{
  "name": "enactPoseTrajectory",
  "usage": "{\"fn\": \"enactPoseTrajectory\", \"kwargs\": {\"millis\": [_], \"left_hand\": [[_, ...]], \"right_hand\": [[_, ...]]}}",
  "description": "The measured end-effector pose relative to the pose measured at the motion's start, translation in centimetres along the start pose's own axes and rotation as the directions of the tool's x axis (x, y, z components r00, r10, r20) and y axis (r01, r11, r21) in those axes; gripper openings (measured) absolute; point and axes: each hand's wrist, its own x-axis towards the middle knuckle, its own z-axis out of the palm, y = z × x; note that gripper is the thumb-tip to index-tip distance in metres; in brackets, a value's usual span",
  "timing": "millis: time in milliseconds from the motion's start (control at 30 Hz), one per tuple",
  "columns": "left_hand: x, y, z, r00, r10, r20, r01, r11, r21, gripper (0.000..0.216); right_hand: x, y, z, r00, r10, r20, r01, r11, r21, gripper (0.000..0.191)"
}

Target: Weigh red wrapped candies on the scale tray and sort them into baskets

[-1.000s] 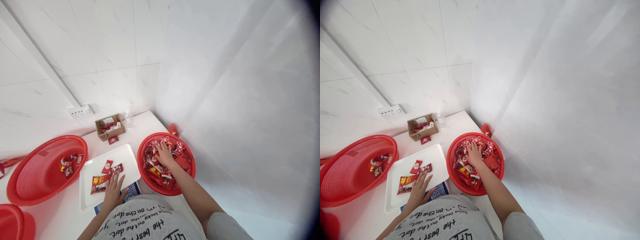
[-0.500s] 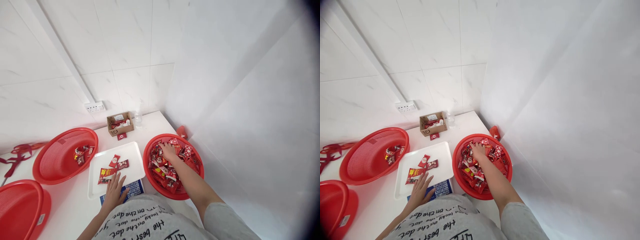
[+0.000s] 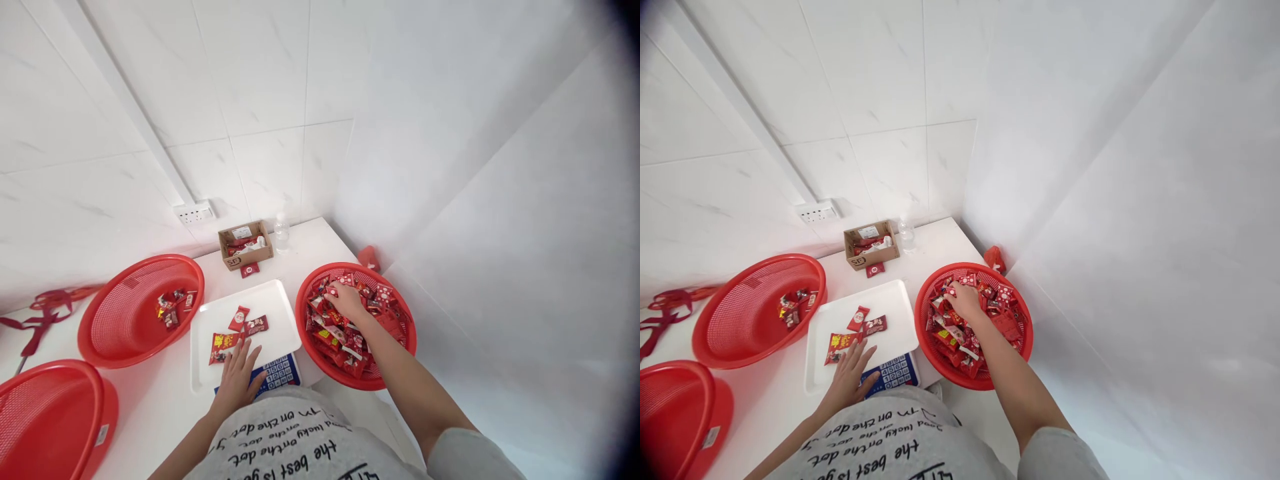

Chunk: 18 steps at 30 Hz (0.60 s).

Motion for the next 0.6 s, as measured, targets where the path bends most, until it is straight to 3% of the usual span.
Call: {"fn": "enactPoseTrajectory", "kwargs": {"millis": [100, 200, 300, 467, 533, 600], "left_hand": [[-0.3, -1.1, -0.5, 0.999, 0.035, 0.011, -0.035, 0.999, -0.004, 0.046], [-1.0, -2.5, -0.8, 0.998, 0.045, 0.042, -0.045, 0.999, 0.002, 0.046], [-1.6, -3.8, -0.9, 0.995, 0.050, 0.089, -0.050, 0.999, -0.002, 0.048], [-2.3, -4.9, -0.6, 0.990, 0.043, 0.136, -0.042, 0.999, -0.015, 0.049], [-2.5, -5.1, -0.7, 0.990, 0.039, 0.134, -0.037, 0.999, -0.017, 0.050], [-2.4, -5.2, -1.0, 0.992, 0.045, 0.118, -0.042, 0.999, -0.020, 0.053]], "right_hand": [[-1.1, -1.4, -0.5, 0.991, 0.048, -0.128, -0.032, 0.991, 0.128, 0.024], [-2.5, -3.9, -0.1, 0.980, 0.122, -0.159, -0.070, 0.951, 0.300, 0.031], [-4.0, -7.4, 1.8, 0.992, 0.099, -0.079, -0.055, 0.897, 0.440, 0.031], [-6.0, -13.3, 6.4, 0.990, -0.045, 0.135, -0.055, 0.753, 0.656, 0.035], [-6.3, -14.4, 7.5, 0.989, -0.043, 0.140, -0.064, 0.735, 0.675, 0.039], [-6.4, -14.6, 8.0, 0.998, -0.025, 0.065, -0.024, 0.764, 0.645, 0.041]]}}
